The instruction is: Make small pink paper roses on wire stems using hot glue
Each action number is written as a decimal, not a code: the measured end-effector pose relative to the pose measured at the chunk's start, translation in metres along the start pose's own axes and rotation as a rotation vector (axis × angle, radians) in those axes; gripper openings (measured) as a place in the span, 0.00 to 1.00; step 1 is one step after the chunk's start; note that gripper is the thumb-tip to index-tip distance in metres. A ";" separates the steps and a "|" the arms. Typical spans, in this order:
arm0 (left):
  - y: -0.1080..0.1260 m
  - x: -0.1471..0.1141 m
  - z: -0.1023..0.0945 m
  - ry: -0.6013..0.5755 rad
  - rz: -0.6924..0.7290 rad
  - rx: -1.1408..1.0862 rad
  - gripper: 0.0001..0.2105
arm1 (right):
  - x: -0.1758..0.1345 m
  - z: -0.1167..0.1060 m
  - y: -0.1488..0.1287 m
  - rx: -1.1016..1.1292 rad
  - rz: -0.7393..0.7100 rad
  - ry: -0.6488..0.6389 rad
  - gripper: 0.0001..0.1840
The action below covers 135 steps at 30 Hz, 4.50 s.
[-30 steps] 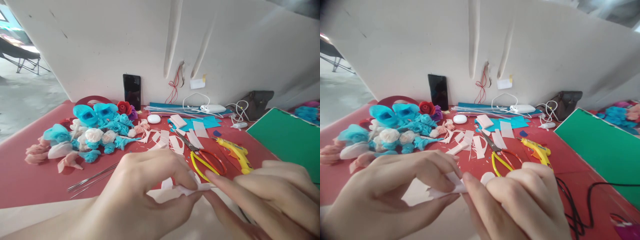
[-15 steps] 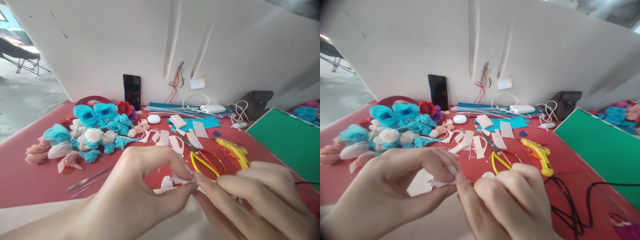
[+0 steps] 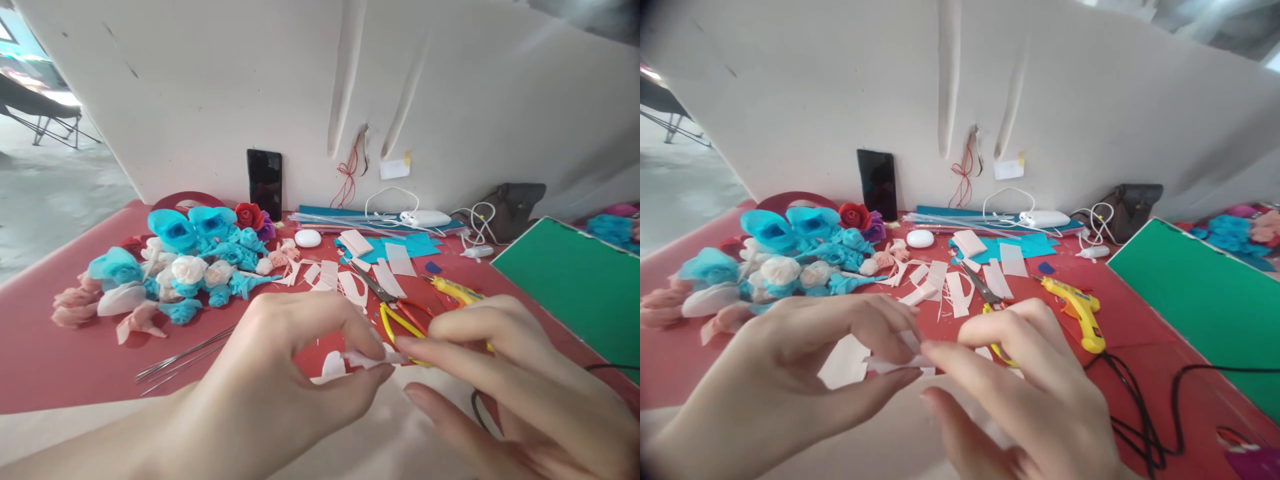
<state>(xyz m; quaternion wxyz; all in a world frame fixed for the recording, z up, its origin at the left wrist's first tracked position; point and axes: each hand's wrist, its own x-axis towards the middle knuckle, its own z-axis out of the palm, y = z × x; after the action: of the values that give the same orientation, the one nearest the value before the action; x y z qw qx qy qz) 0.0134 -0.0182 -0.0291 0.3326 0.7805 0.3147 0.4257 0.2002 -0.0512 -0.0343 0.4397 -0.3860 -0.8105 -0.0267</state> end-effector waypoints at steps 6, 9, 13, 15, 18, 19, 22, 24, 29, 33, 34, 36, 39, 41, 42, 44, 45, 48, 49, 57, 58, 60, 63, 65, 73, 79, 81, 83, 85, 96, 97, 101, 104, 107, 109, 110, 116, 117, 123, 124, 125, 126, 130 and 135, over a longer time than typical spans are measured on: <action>0.005 -0.003 -0.001 0.052 0.085 0.033 0.10 | 0.002 -0.007 0.003 0.062 0.007 -0.065 0.10; 0.005 -0.001 0.000 0.065 0.082 0.037 0.10 | 0.004 -0.012 0.010 0.126 0.043 -0.049 0.09; 0.002 0.002 0.002 0.057 0.076 0.054 0.09 | 0.008 -0.011 0.014 0.216 0.081 -0.025 0.07; 0.001 0.001 0.001 0.047 0.066 0.050 0.09 | 0.009 -0.009 0.012 0.235 0.098 -0.007 0.07; 0.001 0.000 0.001 0.048 0.069 0.064 0.09 | 0.011 -0.007 0.010 0.225 0.112 -0.010 0.07; 0.000 0.000 0.000 0.048 0.073 0.084 0.09 | 0.011 -0.007 0.010 0.208 0.120 -0.004 0.07; -0.006 0.002 -0.001 0.026 0.108 0.172 0.09 | 0.014 -0.007 0.011 0.162 0.168 0.004 0.06; -0.014 0.005 -0.002 0.009 0.133 0.247 0.08 | 0.016 -0.007 0.013 0.113 0.186 -0.023 0.08; -0.031 0.015 -0.008 0.031 0.073 0.366 0.06 | 0.017 0.001 0.024 0.000 0.161 -0.059 0.10; -0.036 0.021 -0.013 0.035 -0.022 0.405 0.04 | 0.009 0.020 0.039 -0.066 0.076 -0.089 0.21; -0.037 0.021 -0.013 0.040 -0.034 0.414 0.04 | 0.007 0.024 0.042 -0.072 0.072 -0.102 0.22; -0.039 0.022 -0.013 0.059 -0.038 0.427 0.04 | 0.005 0.030 0.047 -0.080 0.077 -0.146 0.15; -0.041 0.021 -0.012 0.089 0.005 0.426 0.05 | 0.005 0.030 0.046 -0.083 0.092 -0.174 0.09; -0.042 0.019 -0.011 0.092 0.075 0.410 0.04 | 0.007 0.025 0.041 -0.077 0.067 -0.129 0.09; -0.041 0.018 -0.011 0.088 0.123 0.399 0.04 | 0.008 0.022 0.038 -0.075 0.046 -0.106 0.07; -0.039 0.015 -0.009 0.071 0.249 0.378 0.05 | 0.009 0.017 0.032 -0.085 0.013 -0.093 0.05; -0.038 0.014 -0.009 0.063 0.318 0.378 0.05 | 0.009 0.015 0.030 -0.090 0.009 -0.107 0.06; -0.031 0.011 -0.008 0.042 0.491 0.452 0.06 | 0.008 0.012 0.023 -0.066 0.083 -0.172 0.07; -0.029 0.010 -0.008 0.031 0.523 0.482 0.06 | 0.008 0.011 0.021 -0.036 0.137 -0.195 0.06; -0.021 0.005 -0.006 -0.065 0.608 0.457 0.09 | 0.008 -0.006 0.018 0.352 0.609 -0.613 0.05; -0.021 0.004 -0.006 -0.059 0.613 0.452 0.09 | 0.010 -0.007 0.016 0.392 0.663 -0.614 0.05; -0.022 0.003 -0.004 -0.049 0.614 0.437 0.08 | 0.014 -0.008 0.010 0.469 0.789 -0.622 0.05; -0.022 0.003 -0.004 -0.058 0.595 0.403 0.07 | 0.021 -0.008 0.003 0.532 0.936 -0.651 0.05; -0.021 0.003 -0.005 -0.067 0.570 0.376 0.08 | 0.023 -0.008 0.001 0.552 0.957 -0.657 0.05; -0.015 0.008 -0.006 -0.062 0.484 0.289 0.09 | 0.017 -0.004 0.006 0.579 0.853 -0.516 0.04; -0.020 0.001 0.005 0.034 0.157 -0.034 0.21 | 0.013 0.001 0.005 0.470 0.680 -0.417 0.07; -0.020 0.001 0.008 0.027 0.051 -0.166 0.26 | 0.011 0.002 0.004 0.447 0.671 -0.330 0.07; -0.018 0.003 0.010 0.022 -0.001 -0.190 0.23 | 0.009 0.003 0.003 0.450 0.659 -0.290 0.08; -0.015 0.005 0.011 0.026 -0.013 -0.148 0.15 | 0.007 0.003 0.003 0.459 0.649 -0.267 0.08; -0.015 0.001 0.013 -0.006 -0.094 -0.202 0.04 | 0.007 0.002 0.004 0.375 0.499 -0.315 0.14; -0.016 0.000 0.013 -0.012 -0.109 -0.214 0.03 | 0.008 0.001 0.004 0.372 0.513 -0.335 0.15; -0.018 -0.004 0.014 -0.037 -0.185 -0.311 0.03 | 0.008 0.001 0.003 0.395 0.551 -0.363 0.16; -0.018 -0.005 0.016 -0.056 -0.244 -0.406 0.03 | 0.008 0.003 0.001 0.489 0.584 -0.337 0.13; -0.017 -0.005 0.017 -0.075 -0.287 -0.516 0.04 | 0.008 0.005 -0.001 0.542 0.648 -0.301 0.12; -0.017 -0.003 0.018 -0.076 -0.306 -0.630 0.04 | 0.008 0.007 -0.003 0.565 0.662 -0.268 0.11; -0.016 -0.003 0.019 -0.072 -0.311 -0.690 0.05 | 0.008 0.007 -0.003 0.577 0.651 -0.251 0.10; -0.016 -0.002 0.020 -0.049 -0.329 -0.810 0.06 | 0.007 0.010 -0.001 0.575 0.561 -0.236 0.12; -0.017 -0.002 0.020 -0.046 -0.327 -0.779 0.05 | 0.007 0.010 -0.001 0.580 0.557 -0.220 0.12; -0.021 -0.005 0.017 -0.024 -0.309 -0.565 0.03 | 0.005 0.012 -0.001 0.520 0.520 -0.168 0.10; -0.021 -0.005 0.017 -0.025 -0.310 -0.564 0.03 | 0.005 0.011 -0.001 0.492 0.506 -0.173 0.10; -0.021 -0.006 0.017 -0.029 -0.306 -0.563 0.03 | 0.005 0.010 -0.001 0.461 0.489 -0.178 0.10; -0.020 -0.006 0.017 -0.034 -0.299 -0.548 0.03 | 0.006 0.009 -0.002 0.426 0.473 -0.184 0.10; -0.018 -0.006 0.017 -0.037 -0.265 -0.466 0.06 | 0.007 0.004 -0.002 0.249 0.429 -0.232 0.11; -0.019 -0.007 0.018 -0.010 -0.271 -0.417 0.05 | 0.005 0.008 0.000 0.307 0.413 -0.166 0.10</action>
<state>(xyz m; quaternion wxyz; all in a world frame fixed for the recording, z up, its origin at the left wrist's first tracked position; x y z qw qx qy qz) 0.0217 -0.0175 -0.0545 0.5421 0.6478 0.3201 0.4289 0.1929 -0.0455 -0.0355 0.4212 -0.4728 -0.7425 0.2186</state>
